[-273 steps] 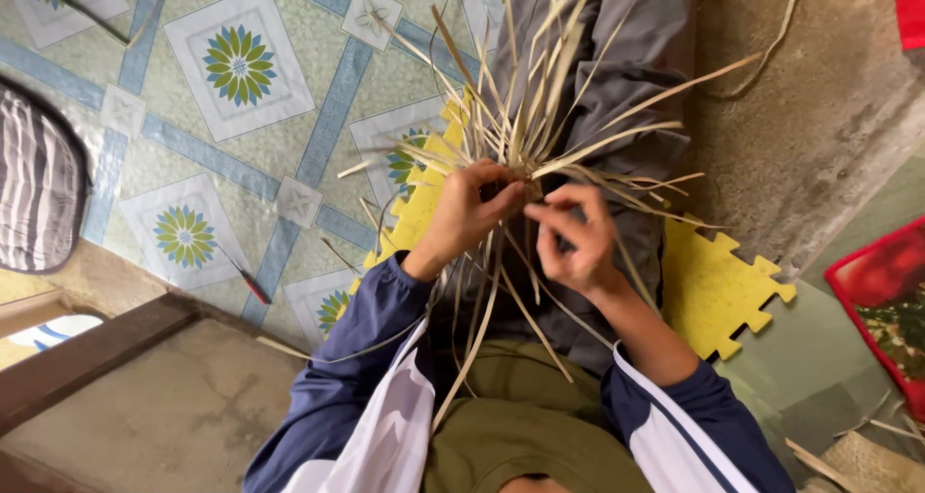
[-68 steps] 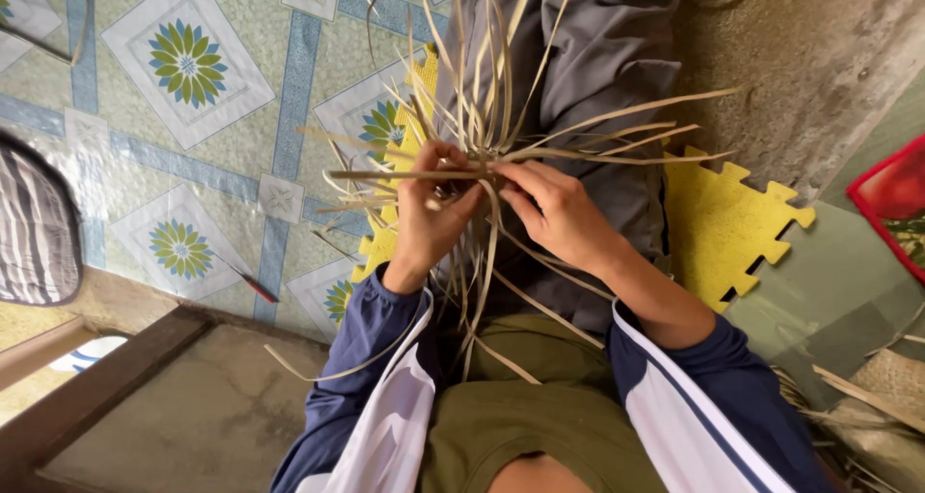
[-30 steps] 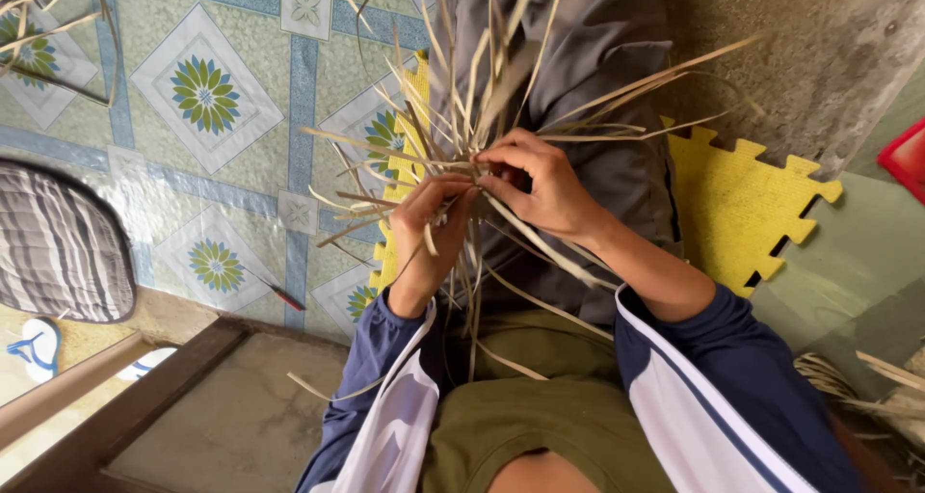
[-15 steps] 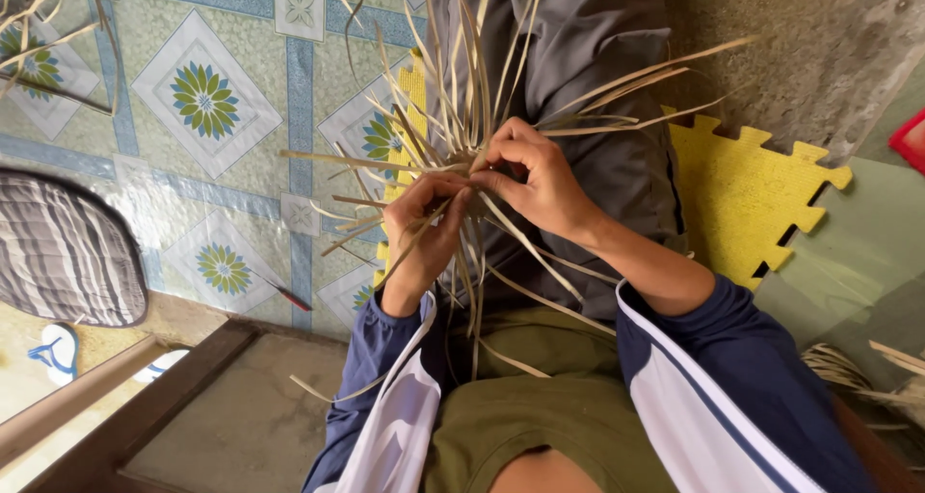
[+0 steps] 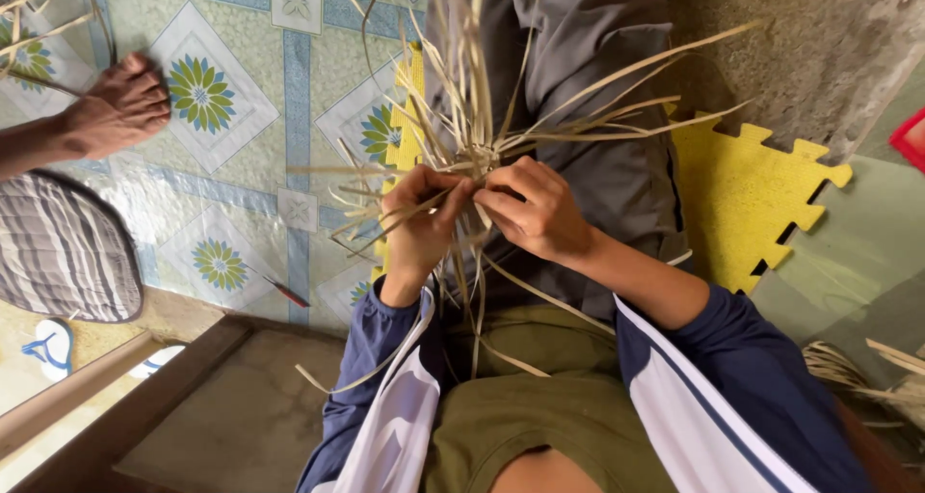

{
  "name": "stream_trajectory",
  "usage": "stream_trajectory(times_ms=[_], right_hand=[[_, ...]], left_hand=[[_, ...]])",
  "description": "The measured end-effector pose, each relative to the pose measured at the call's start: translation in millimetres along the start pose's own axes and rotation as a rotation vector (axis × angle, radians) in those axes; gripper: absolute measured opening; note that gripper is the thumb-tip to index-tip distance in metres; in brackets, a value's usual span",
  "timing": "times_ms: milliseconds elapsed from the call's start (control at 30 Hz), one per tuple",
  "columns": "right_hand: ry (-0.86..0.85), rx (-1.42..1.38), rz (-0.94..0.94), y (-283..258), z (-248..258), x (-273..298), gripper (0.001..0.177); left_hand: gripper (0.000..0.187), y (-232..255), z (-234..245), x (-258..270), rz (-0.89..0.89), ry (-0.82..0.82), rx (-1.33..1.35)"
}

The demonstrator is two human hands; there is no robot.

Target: Weaving thin strips of material together to form a circular base

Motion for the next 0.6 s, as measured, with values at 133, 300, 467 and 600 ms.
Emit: stream_trajectory(times_ms=[133, 300, 467, 600], right_hand=[[0.009, -0.088, -0.119, 4.5, -5.4, 7.8, 0.005], [0.024, -0.099, -0.159, 9.3, 0.4, 11.4, 0.021], [0.019, 0.04, -0.078, 4.4, 5.7, 4.3, 0.005], [0.021, -0.095, -0.234, 16.5, 10.6, -7.5, 0.007]], left_hand=[[0.009, -8.0, -4.8, -1.6, 0.03, 0.005, 0.054], [0.029, -13.5, -11.8, -3.4, -0.002, -0.113, 0.211], [0.032, -26.3, -16.3, -2.9, -0.019, -0.105, 0.209], [0.027, -3.6, -9.9, 2.0, -0.176, -0.014, -0.036]])
Point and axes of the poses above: each hand's wrist, its own x-axis away from the middle knuckle, its own z-axis out of the back of the hand, y = z × x, the point moved 5 cm from there along -x, towards the middle knuckle, and after that the axes turned 14 degrees about -x, right-handed, at the moved point
